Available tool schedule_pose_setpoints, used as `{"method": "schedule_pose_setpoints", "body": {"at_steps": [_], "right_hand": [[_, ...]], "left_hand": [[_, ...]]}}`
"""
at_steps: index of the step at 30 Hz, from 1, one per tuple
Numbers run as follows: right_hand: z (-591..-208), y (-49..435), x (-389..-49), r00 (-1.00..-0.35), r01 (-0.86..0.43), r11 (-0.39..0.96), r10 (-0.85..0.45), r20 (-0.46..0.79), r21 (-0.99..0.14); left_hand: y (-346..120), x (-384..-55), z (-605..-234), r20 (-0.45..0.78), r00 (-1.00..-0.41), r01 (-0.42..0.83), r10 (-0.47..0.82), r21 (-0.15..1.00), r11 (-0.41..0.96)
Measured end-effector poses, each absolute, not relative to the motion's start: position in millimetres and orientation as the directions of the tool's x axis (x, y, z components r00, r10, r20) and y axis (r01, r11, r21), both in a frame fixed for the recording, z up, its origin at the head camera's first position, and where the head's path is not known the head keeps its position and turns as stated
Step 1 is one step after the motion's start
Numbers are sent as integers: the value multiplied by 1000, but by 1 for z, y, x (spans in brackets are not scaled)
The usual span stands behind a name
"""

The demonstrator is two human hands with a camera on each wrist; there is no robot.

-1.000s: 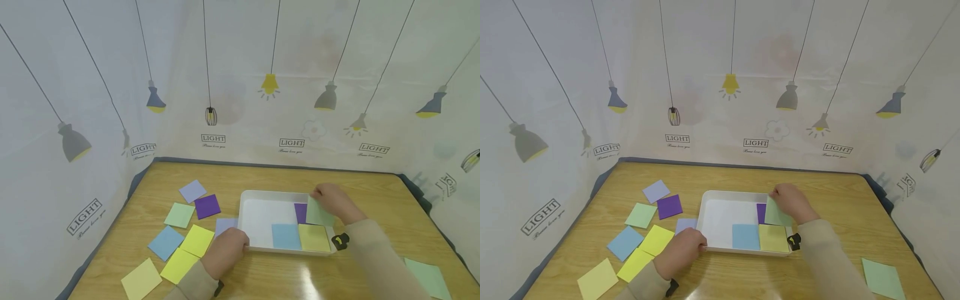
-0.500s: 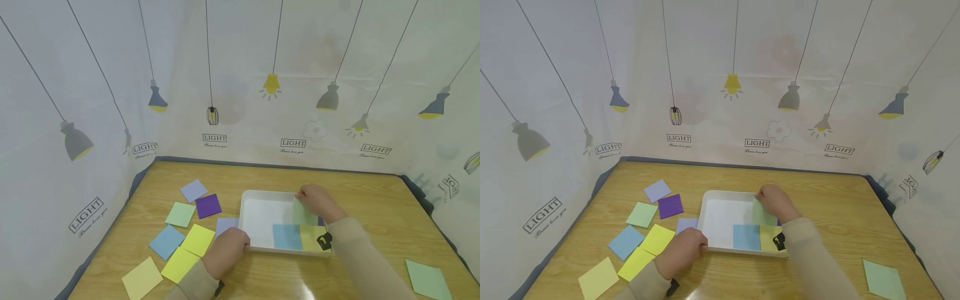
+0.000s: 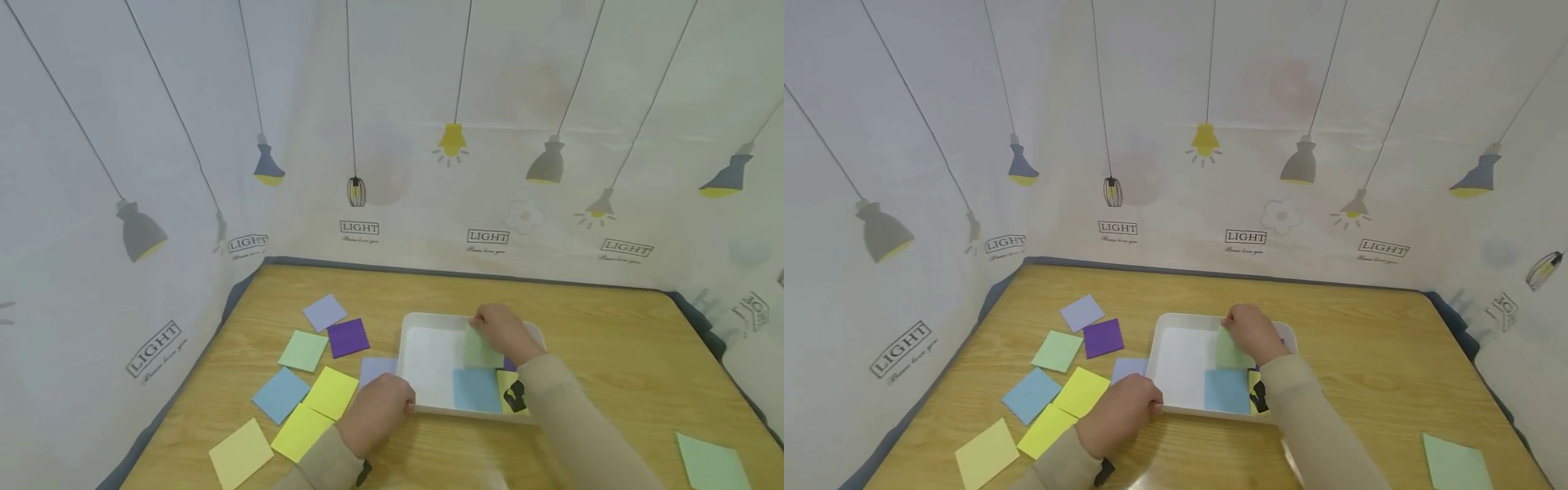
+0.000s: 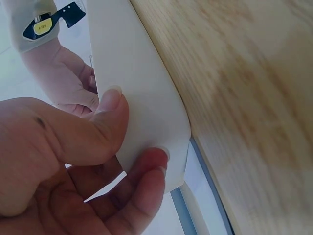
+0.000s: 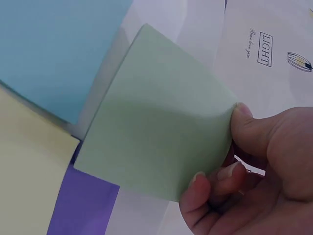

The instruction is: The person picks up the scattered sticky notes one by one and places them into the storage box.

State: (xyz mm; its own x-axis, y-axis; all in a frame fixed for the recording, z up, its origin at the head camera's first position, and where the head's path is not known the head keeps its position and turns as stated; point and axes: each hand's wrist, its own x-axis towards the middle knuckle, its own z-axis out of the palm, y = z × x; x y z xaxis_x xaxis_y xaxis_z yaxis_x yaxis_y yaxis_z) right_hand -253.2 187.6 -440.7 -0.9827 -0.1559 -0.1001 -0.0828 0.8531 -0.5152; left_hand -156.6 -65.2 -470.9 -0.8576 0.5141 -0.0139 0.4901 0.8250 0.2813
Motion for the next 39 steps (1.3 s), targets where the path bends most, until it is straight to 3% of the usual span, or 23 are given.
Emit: {"method": "schedule_pose_setpoints", "body": {"at_steps": [21, 39], "right_hand": [[-458, 172, -269, -981, 1, 852, -100, -164, -524], [-472, 170, -272, -984, -10, 853, -102, -147, -522]], "left_hand": [[-65, -158, -475, 8, -850, 508, 526, 277, 816], [-67, -157, -476, 31, -850, 517, 526, 239, 822]]}}
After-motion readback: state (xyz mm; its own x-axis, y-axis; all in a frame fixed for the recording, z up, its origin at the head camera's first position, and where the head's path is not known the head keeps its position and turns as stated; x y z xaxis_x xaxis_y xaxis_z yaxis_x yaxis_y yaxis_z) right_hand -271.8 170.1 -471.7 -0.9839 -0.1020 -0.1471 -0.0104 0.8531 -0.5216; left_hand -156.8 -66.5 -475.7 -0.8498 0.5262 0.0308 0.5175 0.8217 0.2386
